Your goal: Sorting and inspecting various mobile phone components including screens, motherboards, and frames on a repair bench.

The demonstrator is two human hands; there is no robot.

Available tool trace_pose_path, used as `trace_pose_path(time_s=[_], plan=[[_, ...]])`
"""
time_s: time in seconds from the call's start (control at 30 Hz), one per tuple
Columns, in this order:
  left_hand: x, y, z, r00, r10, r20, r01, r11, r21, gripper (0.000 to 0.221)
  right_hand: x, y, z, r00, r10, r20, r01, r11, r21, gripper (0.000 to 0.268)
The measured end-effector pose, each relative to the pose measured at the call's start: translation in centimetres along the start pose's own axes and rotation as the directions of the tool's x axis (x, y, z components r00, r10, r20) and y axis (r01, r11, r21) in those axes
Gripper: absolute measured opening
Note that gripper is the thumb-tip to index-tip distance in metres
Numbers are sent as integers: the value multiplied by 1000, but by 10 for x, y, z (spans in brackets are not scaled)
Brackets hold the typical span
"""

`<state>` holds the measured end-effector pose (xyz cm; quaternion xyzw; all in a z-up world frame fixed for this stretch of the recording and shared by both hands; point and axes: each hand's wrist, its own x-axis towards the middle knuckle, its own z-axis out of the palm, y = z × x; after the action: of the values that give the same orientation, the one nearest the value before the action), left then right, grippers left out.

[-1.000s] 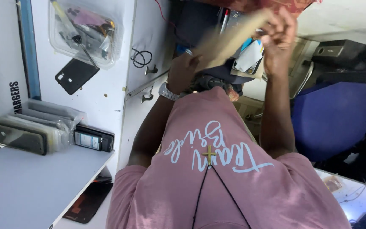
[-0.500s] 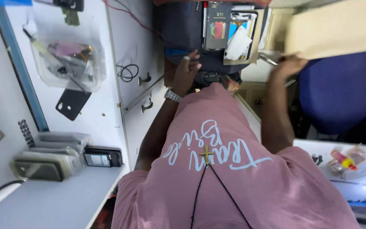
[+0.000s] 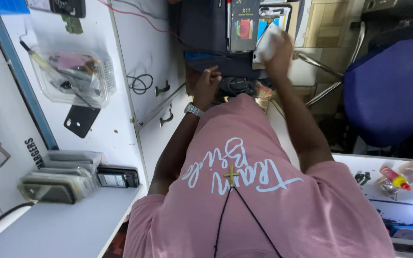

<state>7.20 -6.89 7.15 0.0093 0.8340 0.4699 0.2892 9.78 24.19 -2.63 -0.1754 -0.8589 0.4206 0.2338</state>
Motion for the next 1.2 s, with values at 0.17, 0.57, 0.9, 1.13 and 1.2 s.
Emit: trace_pose_path(time_s=[0.17, 0.57, 0.9, 1.13, 1.2], plan=[[-10, 10, -1, 1000, -30, -3, 30, 999, -42, 57, 8, -77, 70, 789, -40, 614, 395, 798, -455, 120], [-34, -15, -24, 992, -27, -125, 7, 988, -157, 60, 18, -35, 72, 697, -280, 660, 655, 623, -428, 70], [-12, -6, -31, 993, -12, -114, 0, 994, -106, 62, 39, -58, 58, 665, -309, 680, 659, 672, -339, 85], [1, -21, -26, 984, 98, -147, -125, 975, -186, 81, 63, -78, 47, 692, -419, 588, 683, 645, -344, 73], [4, -30, -23, 976, 111, -186, -151, 965, -215, 72, 69, -112, 31, 685, -509, 521, 713, 617, -333, 73]])
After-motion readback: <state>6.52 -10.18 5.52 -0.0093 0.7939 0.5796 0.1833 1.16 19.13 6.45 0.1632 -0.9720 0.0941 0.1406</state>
